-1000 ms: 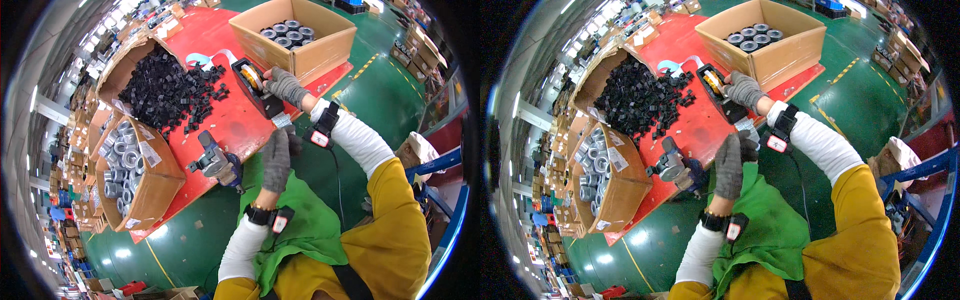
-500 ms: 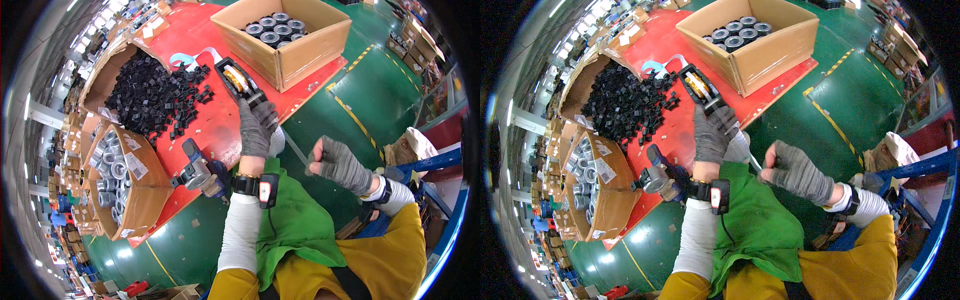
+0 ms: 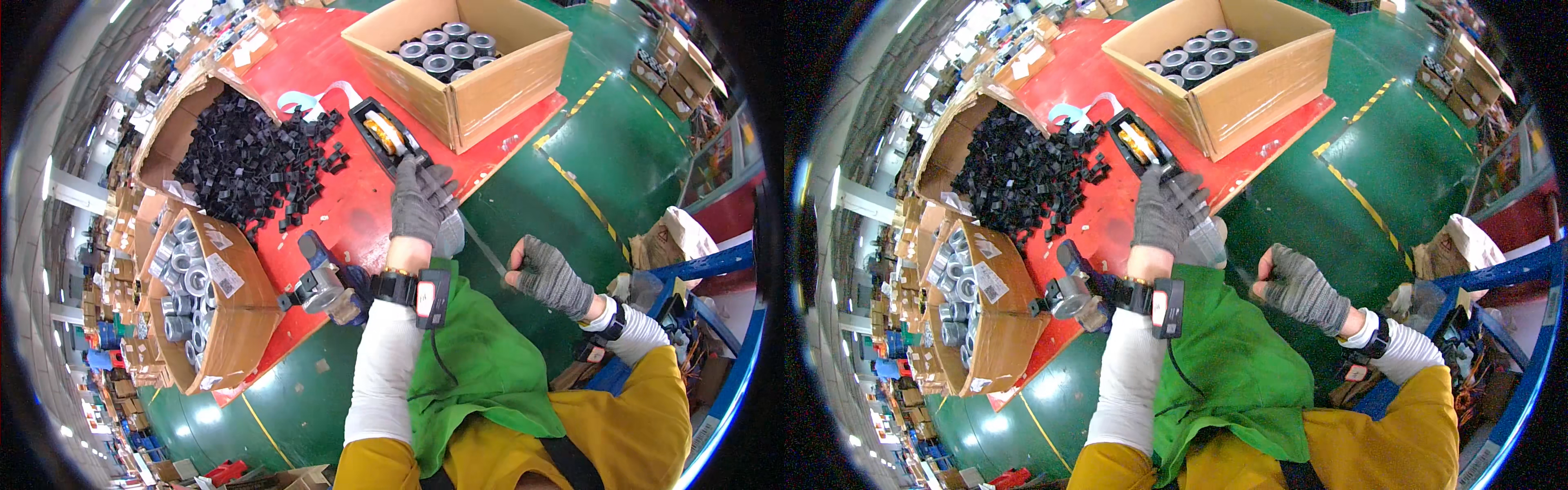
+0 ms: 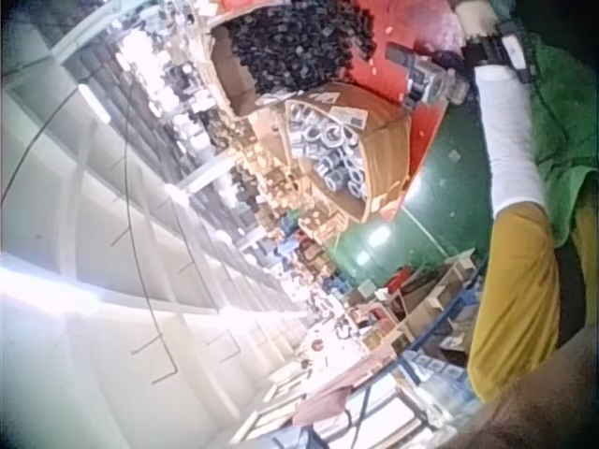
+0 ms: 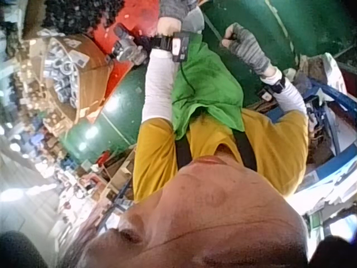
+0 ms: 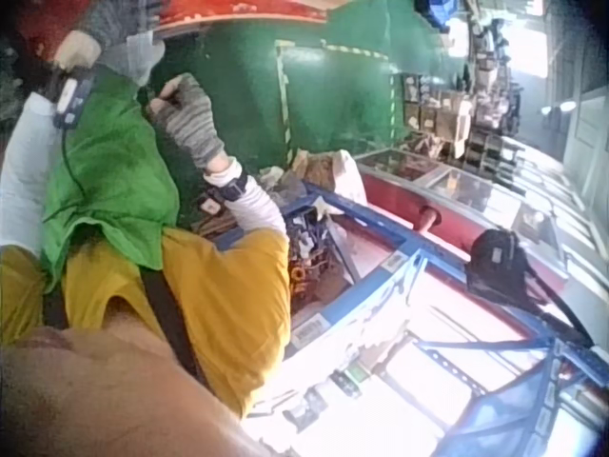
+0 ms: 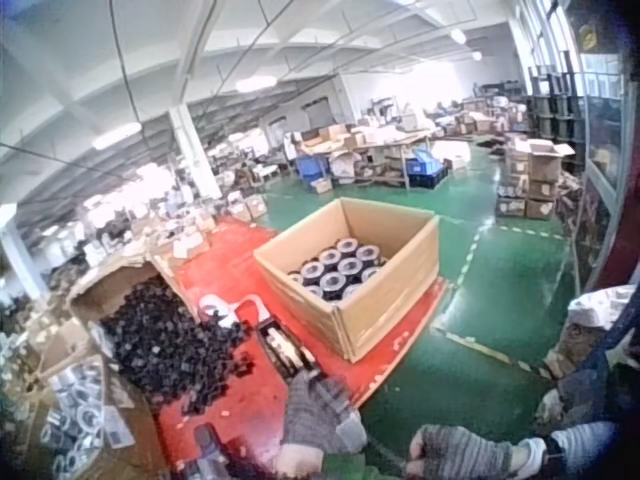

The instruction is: The worker is assembling small black plastic clips onto cylindrical metal housings using a vise to hold the part and tape for labeling or finishing.

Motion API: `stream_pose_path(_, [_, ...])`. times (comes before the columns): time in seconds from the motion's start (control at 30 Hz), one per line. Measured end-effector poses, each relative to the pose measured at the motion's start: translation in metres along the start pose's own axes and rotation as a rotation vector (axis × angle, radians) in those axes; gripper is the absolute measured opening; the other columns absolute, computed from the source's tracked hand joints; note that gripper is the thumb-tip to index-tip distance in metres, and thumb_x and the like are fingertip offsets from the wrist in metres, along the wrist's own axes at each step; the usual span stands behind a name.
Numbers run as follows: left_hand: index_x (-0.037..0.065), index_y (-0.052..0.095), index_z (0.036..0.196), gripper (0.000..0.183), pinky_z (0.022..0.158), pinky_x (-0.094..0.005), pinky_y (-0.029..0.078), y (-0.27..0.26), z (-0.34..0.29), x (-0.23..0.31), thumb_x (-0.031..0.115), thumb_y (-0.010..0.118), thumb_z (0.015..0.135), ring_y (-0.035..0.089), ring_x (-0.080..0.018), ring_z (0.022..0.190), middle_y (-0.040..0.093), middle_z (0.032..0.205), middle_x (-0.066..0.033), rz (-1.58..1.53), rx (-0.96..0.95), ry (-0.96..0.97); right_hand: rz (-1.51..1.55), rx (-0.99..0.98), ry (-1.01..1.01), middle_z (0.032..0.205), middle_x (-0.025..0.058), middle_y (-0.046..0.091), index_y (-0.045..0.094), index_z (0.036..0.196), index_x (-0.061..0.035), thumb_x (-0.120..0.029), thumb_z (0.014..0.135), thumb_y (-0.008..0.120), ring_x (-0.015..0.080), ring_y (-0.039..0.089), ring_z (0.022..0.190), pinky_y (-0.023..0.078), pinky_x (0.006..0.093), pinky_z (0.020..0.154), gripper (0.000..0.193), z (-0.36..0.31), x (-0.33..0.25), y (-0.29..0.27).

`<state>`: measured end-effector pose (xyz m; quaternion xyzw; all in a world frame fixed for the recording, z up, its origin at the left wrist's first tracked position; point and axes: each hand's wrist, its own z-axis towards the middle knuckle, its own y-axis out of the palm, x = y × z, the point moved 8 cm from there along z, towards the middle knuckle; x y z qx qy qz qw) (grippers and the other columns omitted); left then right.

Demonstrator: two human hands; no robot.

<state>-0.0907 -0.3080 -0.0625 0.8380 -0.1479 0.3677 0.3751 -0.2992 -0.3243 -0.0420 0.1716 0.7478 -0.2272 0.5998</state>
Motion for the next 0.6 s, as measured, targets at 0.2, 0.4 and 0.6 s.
stream_pose_path(0.2, [0.0,0.05,0.108,0.046,0.085,-0.0445,0.044,-0.002,-0.003,-0.011,0.035,0.061,0.079,0.056,-0.0311,0.101,0.057,0.111,-0.0159,-0.174,-0.003,0.096,-0.099,0.06,-0.07,0.073,0.0011,0.05,0.049,0.082,-0.0042,-0.006,0.075,0.064,0.0095,0.049,0.069,0.043,0.0249,0.063,0.017,0.0,0.002,-0.01])
stream_pose_path(0.4, [0.003,0.053,0.106,0.033,0.087,-0.04,0.043,-0.001,0.006,-0.048,0.023,0.059,0.08,0.057,-0.0295,0.097,0.06,0.107,-0.0131,-0.239,-0.054,-0.088,-0.135,0.033,-0.072,0.074,0.0004,0.051,0.048,0.083,-0.0047,-0.004,0.075,0.064,0.0087,0.049,0.07,0.042,0.0242,0.064,0.018,-0.005,0.006,0.007])
stream_pose_path(0.6, [0.005,0.055,0.114,0.04,0.085,-0.0365,0.043,0.048,-0.091,0.028,0.029,0.061,0.083,0.059,-0.0251,0.096,0.063,0.103,-0.0115,0.552,-0.193,0.236,0.082,-0.182,-0.054,0.077,0.0006,0.052,0.049,0.085,-0.0061,-0.003,0.078,0.062,0.0086,0.05,0.071,0.043,0.0223,0.065,0.015,-0.03,-0.003,0.02])
